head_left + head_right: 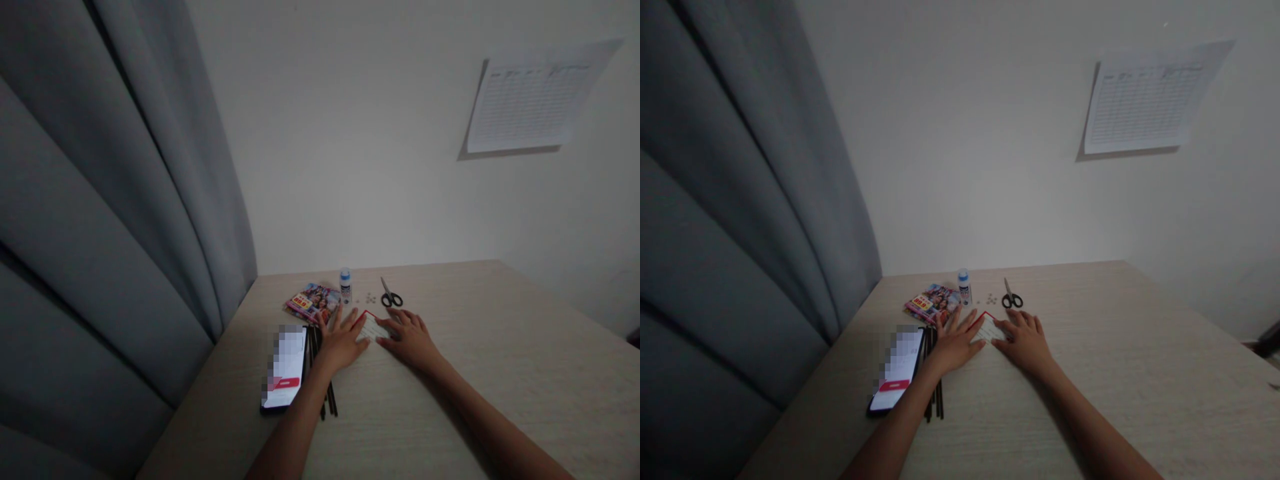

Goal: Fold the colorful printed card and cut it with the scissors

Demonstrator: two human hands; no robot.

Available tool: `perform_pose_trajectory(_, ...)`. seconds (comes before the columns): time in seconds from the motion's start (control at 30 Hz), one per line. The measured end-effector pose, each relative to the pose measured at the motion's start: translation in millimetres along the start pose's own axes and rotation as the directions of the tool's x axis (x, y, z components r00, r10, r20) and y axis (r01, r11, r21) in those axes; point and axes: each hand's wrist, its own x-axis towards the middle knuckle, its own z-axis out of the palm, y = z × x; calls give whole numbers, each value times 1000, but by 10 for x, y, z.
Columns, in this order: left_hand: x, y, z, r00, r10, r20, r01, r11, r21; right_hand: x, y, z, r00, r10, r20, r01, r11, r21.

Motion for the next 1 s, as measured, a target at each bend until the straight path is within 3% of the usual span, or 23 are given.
perform_pose_trajectory(1.0,-242,-230,-110,979,-197,49,190,975,118,-7,13,-37,1000,-4,21,5,1000,-2)
